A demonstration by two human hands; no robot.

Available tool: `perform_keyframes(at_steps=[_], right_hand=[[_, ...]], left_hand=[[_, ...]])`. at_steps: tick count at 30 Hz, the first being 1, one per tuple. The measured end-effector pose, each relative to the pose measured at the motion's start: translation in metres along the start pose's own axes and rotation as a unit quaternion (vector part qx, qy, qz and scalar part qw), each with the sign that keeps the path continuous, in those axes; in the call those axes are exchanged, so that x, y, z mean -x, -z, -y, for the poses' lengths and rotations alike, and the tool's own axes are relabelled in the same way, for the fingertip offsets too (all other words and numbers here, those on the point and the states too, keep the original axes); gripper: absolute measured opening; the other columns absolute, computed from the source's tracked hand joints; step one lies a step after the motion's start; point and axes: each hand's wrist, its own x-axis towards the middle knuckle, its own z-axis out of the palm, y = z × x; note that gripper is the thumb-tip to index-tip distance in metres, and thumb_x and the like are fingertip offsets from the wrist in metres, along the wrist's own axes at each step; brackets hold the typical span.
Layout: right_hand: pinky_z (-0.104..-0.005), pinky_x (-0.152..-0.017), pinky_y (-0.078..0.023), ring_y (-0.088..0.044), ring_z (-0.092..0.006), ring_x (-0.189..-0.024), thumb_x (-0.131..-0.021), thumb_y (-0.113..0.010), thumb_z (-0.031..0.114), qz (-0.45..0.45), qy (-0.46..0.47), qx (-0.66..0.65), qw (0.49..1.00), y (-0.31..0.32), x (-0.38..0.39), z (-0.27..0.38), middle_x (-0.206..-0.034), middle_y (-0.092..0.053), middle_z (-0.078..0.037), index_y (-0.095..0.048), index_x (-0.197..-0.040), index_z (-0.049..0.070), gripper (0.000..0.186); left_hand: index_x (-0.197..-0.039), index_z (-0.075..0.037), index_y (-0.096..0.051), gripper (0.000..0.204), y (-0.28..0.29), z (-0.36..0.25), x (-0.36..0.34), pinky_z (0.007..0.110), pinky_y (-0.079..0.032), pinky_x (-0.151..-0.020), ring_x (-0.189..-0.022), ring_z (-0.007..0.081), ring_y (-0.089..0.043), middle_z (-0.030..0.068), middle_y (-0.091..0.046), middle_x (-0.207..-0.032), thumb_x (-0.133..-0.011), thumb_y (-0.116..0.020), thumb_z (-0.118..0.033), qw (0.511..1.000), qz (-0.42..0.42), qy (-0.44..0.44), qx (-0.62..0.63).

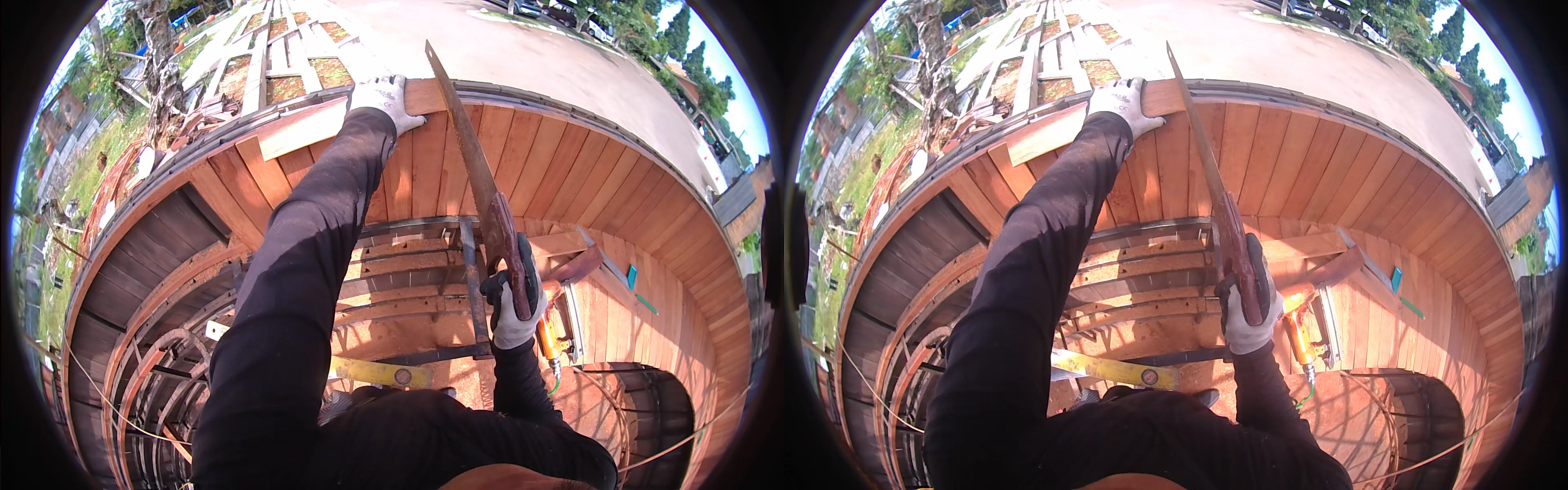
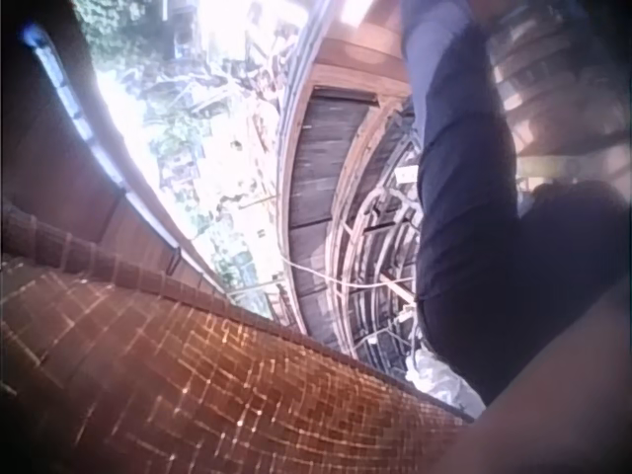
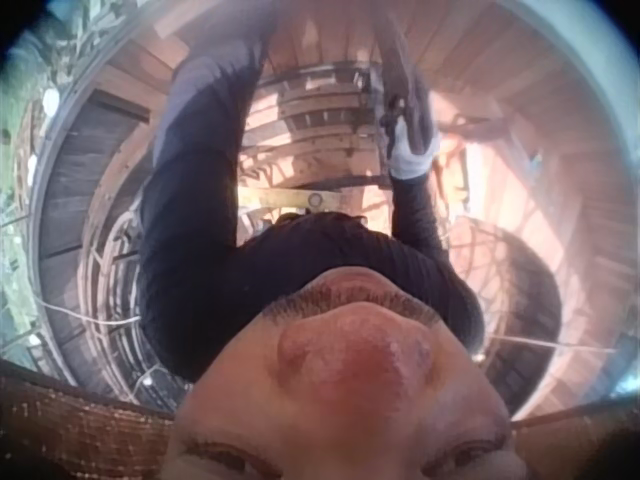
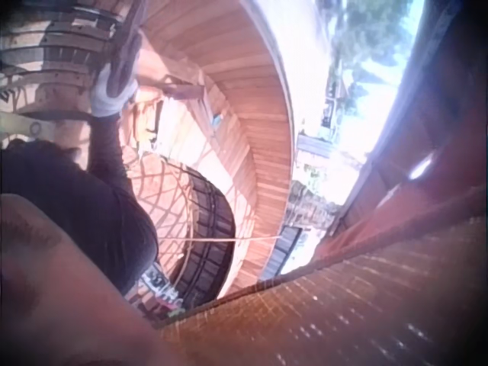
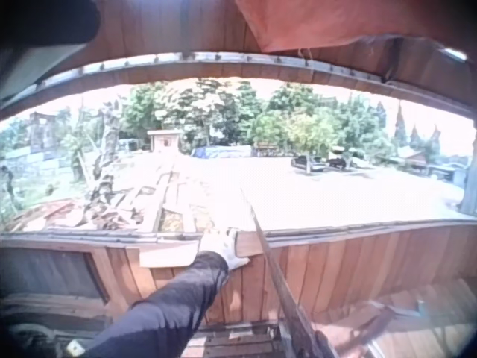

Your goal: The person cuts a wooden plank with a hand saw, measures it with a level, and secures it to a curved wooden structure using a nail gun. The person then loads nails into the nail gun and continues fastening planks.

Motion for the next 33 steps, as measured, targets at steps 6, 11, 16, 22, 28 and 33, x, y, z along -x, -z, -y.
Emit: perform_keyframes(at_steps=[6,11,16,22,28,33], right_hand=[[-0.0289,-0.076,-0.052,-0.065,-0.0150,-0.088,-0.086,-0.060,0.005,-0.004,0.100,0.036,0.994,-0.037,-0.085,0.003,-0.108,-0.069,-0.010,-0.050,-0.137,-0.003,0.052],[-0.0280,-0.071,-0.053,-0.067,-0.0136,-0.083,-0.087,-0.061,0.011,-0.011,0.050,0.044,0.998,-0.017,-0.044,-0.014,-0.112,-0.068,-0.013,-0.050,-0.138,-0.003,0.054],[-0.0291,-0.075,-0.053,-0.066,-0.0123,-0.087,-0.089,-0.059,0.017,0.001,0.003,-0.045,0.999,0.000,-0.011,0.005,-0.113,-0.069,-0.014,-0.047,-0.141,-0.003,0.057],[-0.0263,-0.073,-0.051,-0.062,-0.0113,-0.078,-0.086,-0.060,0.011,-0.016,0.153,0.084,0.985,-0.031,-0.083,-0.017,-0.104,-0.069,-0.010,-0.048,-0.139,-0.004,0.056],[-0.0242,-0.071,-0.049,-0.059,-0.0112,-0.073,-0.088,-0.062,0.017,0.014,0.001,-0.078,0.997,0.005,0.010,0.003,-0.096,-0.066,-0.006,-0.043,-0.143,-0.005,0.062],[-0.0291,-0.080,-0.051,-0.064,-0.0161,-0.091,-0.087,-0.061,0.007,-0.022,0.086,0.083,0.993,-0.026,-0.076,-0.023,-0.107,-0.068,-0.013,-0.050,-0.136,-0.005,0.052]], left_hand=[[-0.138,-0.008,-0.047,0.087,-0.007,0.003,-0.001,0.040,-0.039,-0.107,-0.126,0.0274,-0.051,0.0148,-0.056,-0.132,-0.073,-0.070,-0.062,1.000,-0.012,0.002,0.000],[-0.140,-0.008,-0.045,0.089,-0.007,0.006,-0.002,0.040,-0.039,-0.108,-0.128,0.0270,-0.051,0.0144,-0.055,-0.133,-0.074,-0.070,-0.063,1.000,0.004,0.000,-0.008],[-0.140,-0.007,-0.045,0.089,-0.006,0.002,0.000,0.040,-0.038,-0.108,-0.128,0.0267,-0.050,0.0140,-0.055,-0.134,-0.075,-0.069,-0.062,1.000,-0.005,0.001,-0.020],[-0.140,-0.007,-0.045,0.089,-0.008,0.002,-0.004,0.040,-0.038,-0.108,-0.127,0.0267,-0.051,0.0143,-0.055,-0.133,-0.075,-0.069,-0.062,1.000,0.001,0.000,-0.017],[-0.139,-0.006,-0.045,0.088,-0.006,0.003,-0.006,0.040,-0.040,-0.106,-0.127,0.0272,-0.051,0.0149,-0.055,-0.133,-0.075,-0.069,-0.062,1.000,-0.006,-0.005,-0.016],[-0.139,-0.006,-0.045,0.088,-0.007,0.000,-0.007,0.040,-0.041,-0.106,-0.127,0.0271,-0.051,0.0148,-0.056,-0.132,-0.075,-0.069,-0.062,1.000,0.007,-0.005,-0.003]])
